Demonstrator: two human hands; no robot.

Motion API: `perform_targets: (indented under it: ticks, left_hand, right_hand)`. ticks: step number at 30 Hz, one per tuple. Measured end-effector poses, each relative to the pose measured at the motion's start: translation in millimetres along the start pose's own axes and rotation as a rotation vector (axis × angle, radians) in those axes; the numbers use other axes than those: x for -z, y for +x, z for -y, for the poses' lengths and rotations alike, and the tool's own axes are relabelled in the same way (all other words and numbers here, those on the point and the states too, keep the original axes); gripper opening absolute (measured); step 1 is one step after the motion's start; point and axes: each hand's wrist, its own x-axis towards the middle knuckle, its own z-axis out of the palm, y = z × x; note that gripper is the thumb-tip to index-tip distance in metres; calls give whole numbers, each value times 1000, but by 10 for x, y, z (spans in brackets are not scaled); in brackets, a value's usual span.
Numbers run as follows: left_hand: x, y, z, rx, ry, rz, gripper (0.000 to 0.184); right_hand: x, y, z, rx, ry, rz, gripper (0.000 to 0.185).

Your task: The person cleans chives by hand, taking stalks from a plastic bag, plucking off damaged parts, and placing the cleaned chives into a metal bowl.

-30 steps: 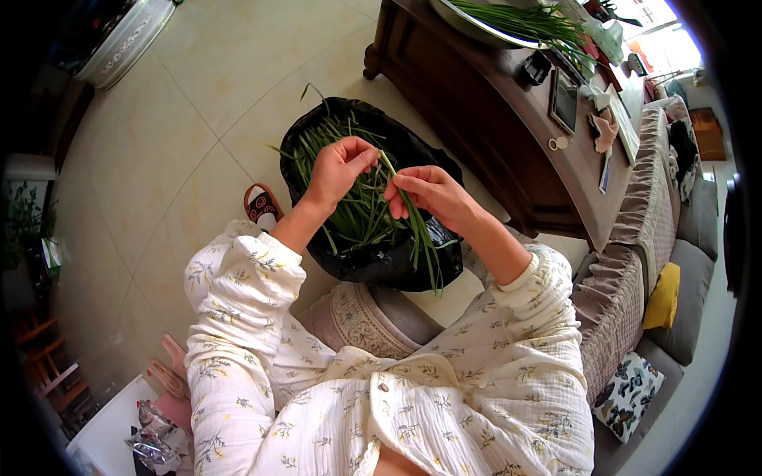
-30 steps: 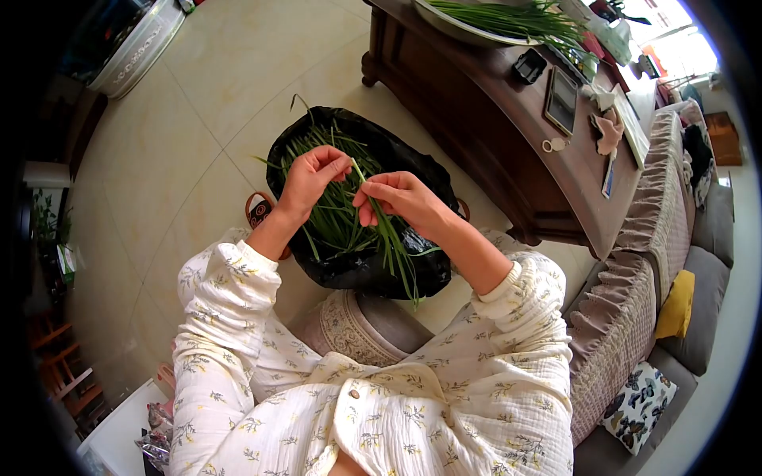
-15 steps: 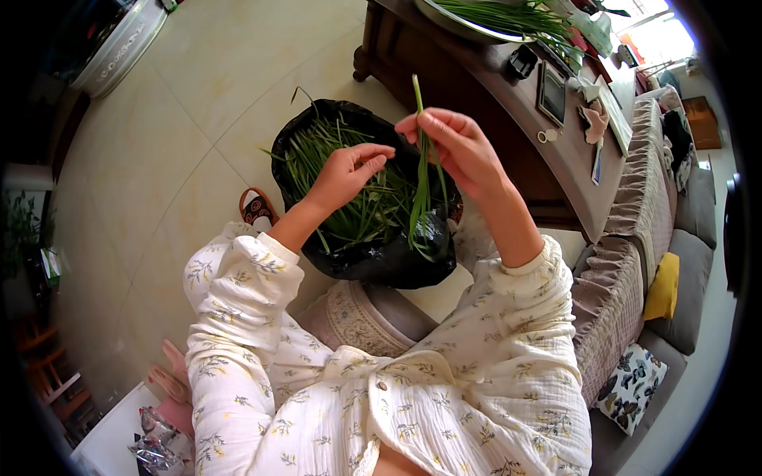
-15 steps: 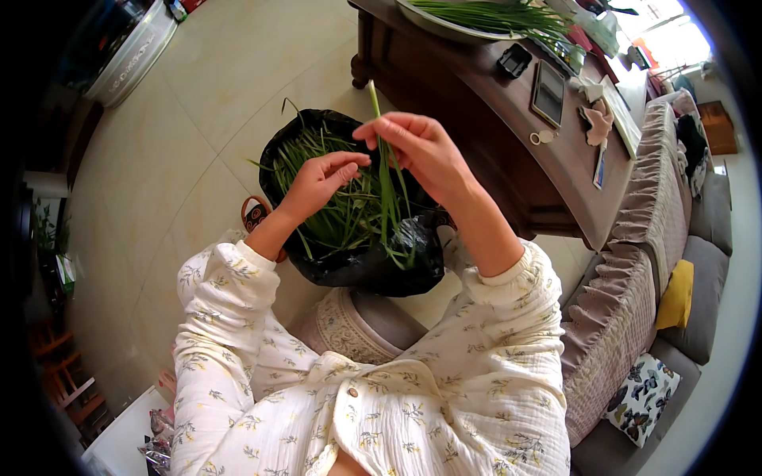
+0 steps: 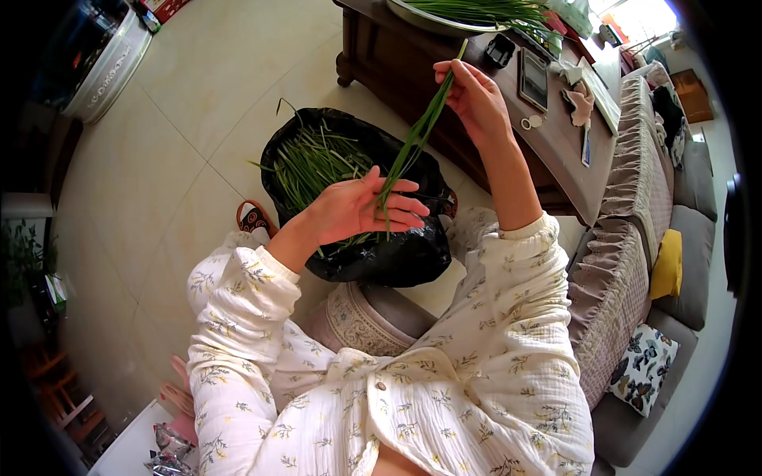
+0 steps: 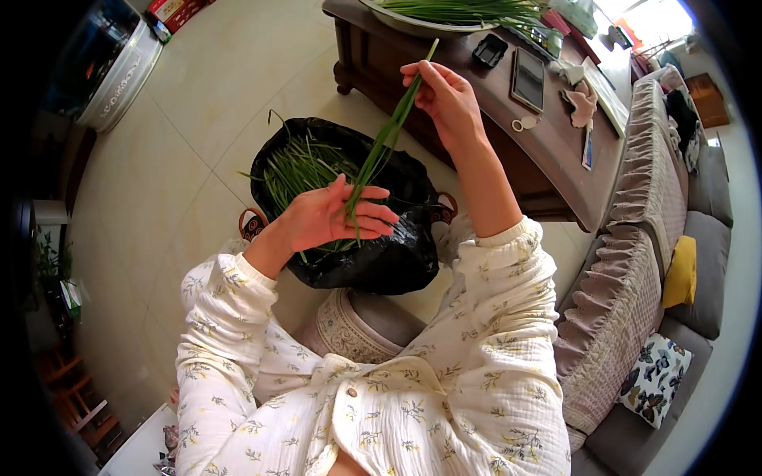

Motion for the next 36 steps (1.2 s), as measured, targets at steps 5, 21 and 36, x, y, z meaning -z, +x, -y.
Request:
perform_targets:
  ticks: [5,21,36]
  left_hand:
    - [24,-42,21,17,34,-19,61]
    - [164,-99,76,-103,92,-165,38]
    - [279,-77,104,-388,28,-478,36]
  right_hand:
    - [77,-3,60,7,28,-24,23]
    - [226,39,92,44,59,-64,24]
    - [238,81,-2,232,113,-294,22]
